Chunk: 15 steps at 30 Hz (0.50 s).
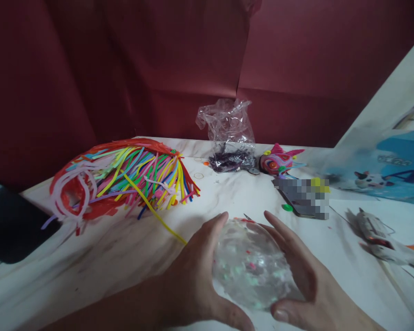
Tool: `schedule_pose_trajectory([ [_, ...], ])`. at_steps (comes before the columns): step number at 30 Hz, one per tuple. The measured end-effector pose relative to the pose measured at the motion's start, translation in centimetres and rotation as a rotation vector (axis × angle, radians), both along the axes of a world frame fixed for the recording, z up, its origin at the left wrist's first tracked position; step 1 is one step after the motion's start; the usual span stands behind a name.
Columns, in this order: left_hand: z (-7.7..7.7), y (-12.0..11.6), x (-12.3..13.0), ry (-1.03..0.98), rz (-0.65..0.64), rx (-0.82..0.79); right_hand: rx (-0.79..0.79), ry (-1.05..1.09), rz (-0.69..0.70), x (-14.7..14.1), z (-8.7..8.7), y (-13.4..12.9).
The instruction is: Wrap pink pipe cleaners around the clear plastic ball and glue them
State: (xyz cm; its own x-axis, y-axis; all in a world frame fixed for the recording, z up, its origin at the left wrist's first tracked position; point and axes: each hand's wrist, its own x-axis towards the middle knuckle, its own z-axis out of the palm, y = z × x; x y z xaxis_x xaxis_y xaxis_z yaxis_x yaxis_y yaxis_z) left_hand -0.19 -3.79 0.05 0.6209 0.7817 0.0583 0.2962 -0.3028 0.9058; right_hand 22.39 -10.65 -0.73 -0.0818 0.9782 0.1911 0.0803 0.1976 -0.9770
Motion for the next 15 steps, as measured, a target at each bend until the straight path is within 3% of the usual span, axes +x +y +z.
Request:
schedule_pose_trajectory([
  [4,-0.2,0.1,0.1,-0.036,-0.008,0.035,-0.042,0.039,0.052,0.1,0.0,0.2],
  [7,-0.2,0.1,0.0,-0.047,-0.013,0.075,-0.029,-0.046,0.118,0.7,-0.3,0.2],
  [12,0.5,-0.1,-0.3,0.082,-0.018,0.148,0.157,-0.345,0.078,0.9,0.4,-0.4],
  [15,0.6,-0.1,-0.3,0.061,-0.04,0.172,0.27,-0.472,0.067,0.8,0.7,-0.6],
])
